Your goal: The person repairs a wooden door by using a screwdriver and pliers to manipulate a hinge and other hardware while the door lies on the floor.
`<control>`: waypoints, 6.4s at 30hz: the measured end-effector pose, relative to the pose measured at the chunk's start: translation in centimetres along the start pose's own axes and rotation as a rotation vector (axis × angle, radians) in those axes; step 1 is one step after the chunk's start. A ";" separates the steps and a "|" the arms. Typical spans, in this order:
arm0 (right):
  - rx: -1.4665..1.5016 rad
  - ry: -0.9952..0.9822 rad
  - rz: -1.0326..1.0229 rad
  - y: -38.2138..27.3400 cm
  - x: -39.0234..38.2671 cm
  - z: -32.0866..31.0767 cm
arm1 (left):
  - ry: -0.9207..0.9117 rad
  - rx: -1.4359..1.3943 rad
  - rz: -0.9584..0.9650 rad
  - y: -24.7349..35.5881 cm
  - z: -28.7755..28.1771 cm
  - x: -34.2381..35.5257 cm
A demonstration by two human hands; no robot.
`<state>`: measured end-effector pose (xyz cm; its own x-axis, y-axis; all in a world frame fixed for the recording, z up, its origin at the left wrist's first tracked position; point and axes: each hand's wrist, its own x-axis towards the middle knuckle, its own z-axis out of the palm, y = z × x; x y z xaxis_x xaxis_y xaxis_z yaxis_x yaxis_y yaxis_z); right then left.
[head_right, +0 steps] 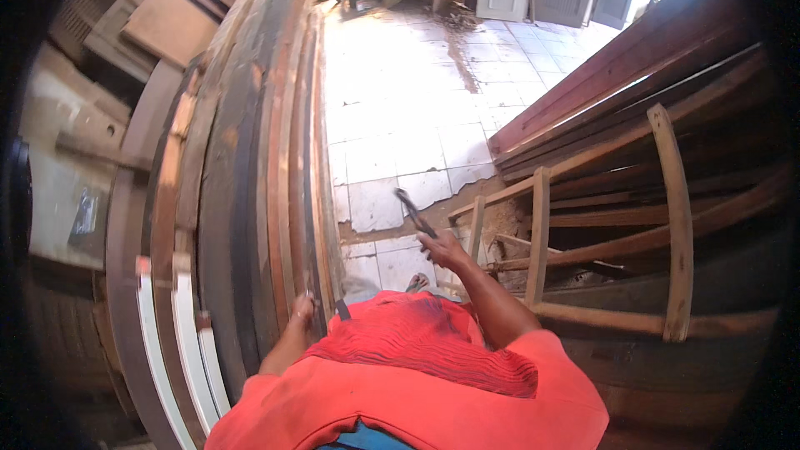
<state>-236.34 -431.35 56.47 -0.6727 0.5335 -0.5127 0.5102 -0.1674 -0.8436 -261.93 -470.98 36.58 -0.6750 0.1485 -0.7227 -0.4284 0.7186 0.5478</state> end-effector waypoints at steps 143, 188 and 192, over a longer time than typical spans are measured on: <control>2.460 2.758 -0.400 35.6 97.7 -292.0 | -1.687 1.868 1.223 201.0 341.6 -51.6; 1.930 2.993 -1.030 61.5 109.4 -292.2 | -2.049 1.385 3.135 148.3 361.0 -42.5; 1.792 3.308 -1.048 63.1 109.2 -296.8 | -2.077 1.381 3.151 147.9 360.8 -42.2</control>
<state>-118.54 -137.56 -5.33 0.4780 -0.6448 -0.5964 0.3164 0.7599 -0.5679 -80.03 -125.85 -3.92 0.7108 -0.6783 -0.1861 -0.6816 -0.7296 0.0556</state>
